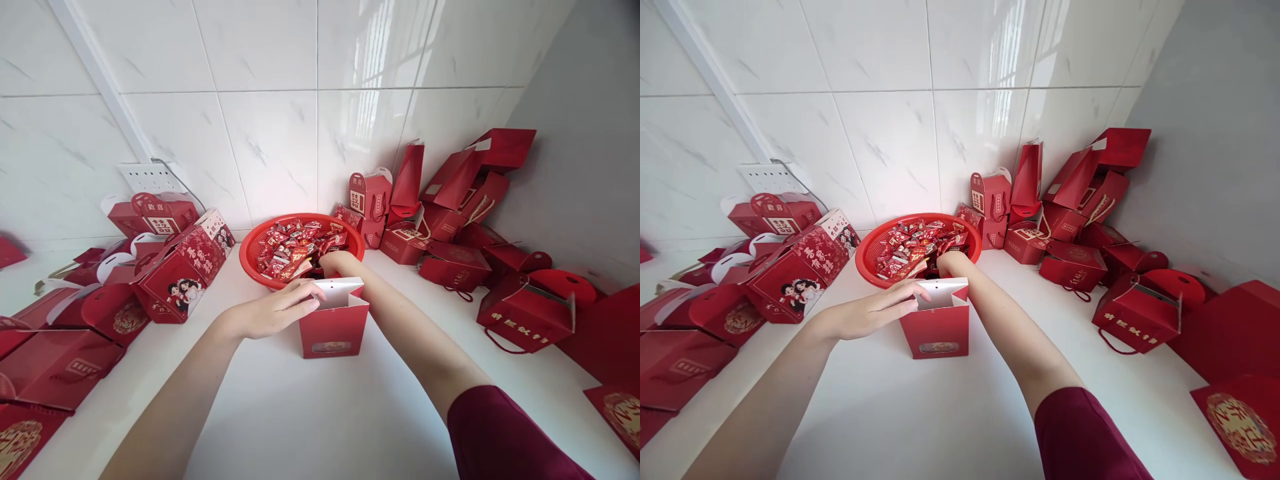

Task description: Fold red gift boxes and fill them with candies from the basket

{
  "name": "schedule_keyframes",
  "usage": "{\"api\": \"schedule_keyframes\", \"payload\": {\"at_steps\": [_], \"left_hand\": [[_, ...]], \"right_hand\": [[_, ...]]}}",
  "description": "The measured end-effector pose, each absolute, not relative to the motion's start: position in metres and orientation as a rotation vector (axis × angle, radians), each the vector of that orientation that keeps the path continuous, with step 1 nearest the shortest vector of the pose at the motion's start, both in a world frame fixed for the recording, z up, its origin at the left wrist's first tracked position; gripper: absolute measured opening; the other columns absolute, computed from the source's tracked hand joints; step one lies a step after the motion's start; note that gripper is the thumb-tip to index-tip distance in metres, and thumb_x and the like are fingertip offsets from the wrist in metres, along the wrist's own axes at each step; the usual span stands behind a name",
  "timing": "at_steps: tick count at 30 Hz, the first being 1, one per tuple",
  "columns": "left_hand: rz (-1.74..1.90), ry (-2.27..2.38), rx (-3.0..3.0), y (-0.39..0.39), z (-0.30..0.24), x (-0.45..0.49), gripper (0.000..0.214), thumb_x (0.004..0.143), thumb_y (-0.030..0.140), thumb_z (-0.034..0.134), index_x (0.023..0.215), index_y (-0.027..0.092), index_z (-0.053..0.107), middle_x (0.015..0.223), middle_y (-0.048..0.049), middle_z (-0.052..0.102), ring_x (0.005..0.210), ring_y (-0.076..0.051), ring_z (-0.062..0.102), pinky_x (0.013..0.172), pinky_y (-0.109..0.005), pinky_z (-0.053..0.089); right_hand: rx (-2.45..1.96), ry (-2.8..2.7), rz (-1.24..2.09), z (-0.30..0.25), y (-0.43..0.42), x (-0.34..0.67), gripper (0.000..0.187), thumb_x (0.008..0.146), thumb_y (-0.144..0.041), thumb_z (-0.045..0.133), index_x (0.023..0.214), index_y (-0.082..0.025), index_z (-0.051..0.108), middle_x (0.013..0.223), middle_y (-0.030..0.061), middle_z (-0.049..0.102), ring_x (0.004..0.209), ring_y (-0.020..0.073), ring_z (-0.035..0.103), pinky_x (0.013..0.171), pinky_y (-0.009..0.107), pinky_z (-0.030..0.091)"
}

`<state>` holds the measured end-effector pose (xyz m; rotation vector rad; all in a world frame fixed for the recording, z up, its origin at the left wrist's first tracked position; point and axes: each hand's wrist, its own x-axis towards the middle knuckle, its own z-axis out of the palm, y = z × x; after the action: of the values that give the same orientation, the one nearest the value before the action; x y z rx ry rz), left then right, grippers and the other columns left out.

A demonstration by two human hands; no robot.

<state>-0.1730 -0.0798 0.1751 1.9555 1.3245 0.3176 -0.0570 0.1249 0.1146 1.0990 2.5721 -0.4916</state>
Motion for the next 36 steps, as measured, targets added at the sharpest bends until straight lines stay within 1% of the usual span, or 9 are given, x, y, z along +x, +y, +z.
{"api": "schedule_keyframes", "payload": {"at_steps": [6,10,15,19,23,27,30,33,36], "left_hand": [[0.303,1.398,1.938,-0.083,0.174,-0.175,0.036,0.101,0.051,0.031,0.119,0.029,0.053,0.122,-0.0031,0.052,0.108,-0.020,0.049,0.093,-0.031,0.039],[0.308,1.396,1.937,-0.083,0.175,-0.174,0.035,0.101,0.050,0.032,0.118,0.028,0.054,0.116,-0.0024,0.056,0.103,-0.020,0.051,0.084,-0.029,0.040],[0.298,1.419,1.920,-0.084,0.177,-0.172,0.035,0.101,0.050,0.032,0.116,0.028,0.055,0.113,-0.0014,0.059,0.101,-0.020,0.052,0.082,-0.029,0.040],[0.314,1.411,1.924,-0.085,0.175,-0.171,0.036,0.101,0.050,0.031,0.116,0.028,0.056,0.114,-0.0021,0.059,0.101,-0.020,0.052,0.083,-0.030,0.041],[0.335,1.414,1.935,-0.084,0.174,-0.172,0.036,0.101,0.050,0.032,0.116,0.029,0.057,0.114,-0.0026,0.058,0.102,-0.021,0.052,0.085,-0.030,0.042],[0.334,1.407,1.942,-0.083,0.175,-0.171,0.035,0.101,0.049,0.031,0.116,0.027,0.055,0.114,-0.0026,0.058,0.103,-0.020,0.052,0.086,-0.031,0.041],[0.333,1.399,1.938,-0.083,0.176,-0.170,0.035,0.101,0.048,0.031,0.114,0.027,0.055,0.114,-0.0021,0.059,0.103,-0.020,0.053,0.086,-0.030,0.041],[0.341,1.395,1.939,-0.083,0.176,-0.170,0.035,0.101,0.049,0.031,0.114,0.027,0.056,0.113,-0.0024,0.059,0.102,-0.020,0.052,0.087,-0.030,0.041],[0.346,1.394,1.949,-0.084,0.176,-0.170,0.036,0.101,0.049,0.031,0.115,0.026,0.056,0.113,-0.0029,0.058,0.103,-0.020,0.052,0.087,-0.030,0.041]], "right_hand": [[1.104,2.789,-0.833,0.117,0.131,-0.044,0.025,0.065,-0.020,0.076,0.089,-0.014,0.071,0.091,0.0079,0.073,0.077,0.0232,0.066,0.060,0.026,0.047],[1.041,2.896,-1.107,0.121,0.129,-0.035,0.019,0.070,-0.029,0.072,0.081,-0.014,0.066,0.078,0.0031,0.069,0.070,0.0184,0.062,0.054,0.024,0.042],[0.871,2.956,-1.441,0.120,0.122,-0.026,0.024,0.076,-0.039,0.066,0.081,-0.016,0.066,0.075,-0.0009,0.067,0.066,0.0135,0.059,0.054,0.022,0.042],[0.818,2.989,-1.559,0.116,0.123,-0.026,0.029,0.077,-0.044,0.069,0.080,-0.015,0.066,0.070,-0.0005,0.065,0.062,0.0127,0.056,0.053,0.022,0.040],[0.926,3.022,-1.646,0.113,0.127,-0.029,0.043,0.091,-0.054,0.052,0.079,-0.014,0.064,0.071,0.0046,0.067,0.056,0.0116,0.053,0.052,0.022,0.041],[1.150,3.112,-1.650,0.111,0.130,-0.030,0.044,0.098,-0.050,0.041,0.080,-0.014,0.060,0.081,0.0096,0.071,0.059,0.0117,0.055,0.057,0.022,0.044],[1.296,3.172,-1.566,0.110,0.131,-0.030,0.036,0.102,-0.035,0.031,0.098,-0.012,0.059,0.097,0.0112,0.072,0.066,0.0123,0.059,0.064,0.022,0.047],[1.354,3.189,-1.416,0.111,0.129,-0.030,0.033,0.100,-0.021,0.030,0.113,-0.013,0.059,0.103,0.0079,0.072,0.074,0.0128,0.063,0.071,0.021,0.049],[1.426,3.172,-1.184,0.114,0.131,-0.027,0.034,0.096,-0.014,0.034,0.115,-0.018,0.062,0.103,0.0038,0.072,0.085,0.0143,0.066,0.077,0.022,0.049]]}}
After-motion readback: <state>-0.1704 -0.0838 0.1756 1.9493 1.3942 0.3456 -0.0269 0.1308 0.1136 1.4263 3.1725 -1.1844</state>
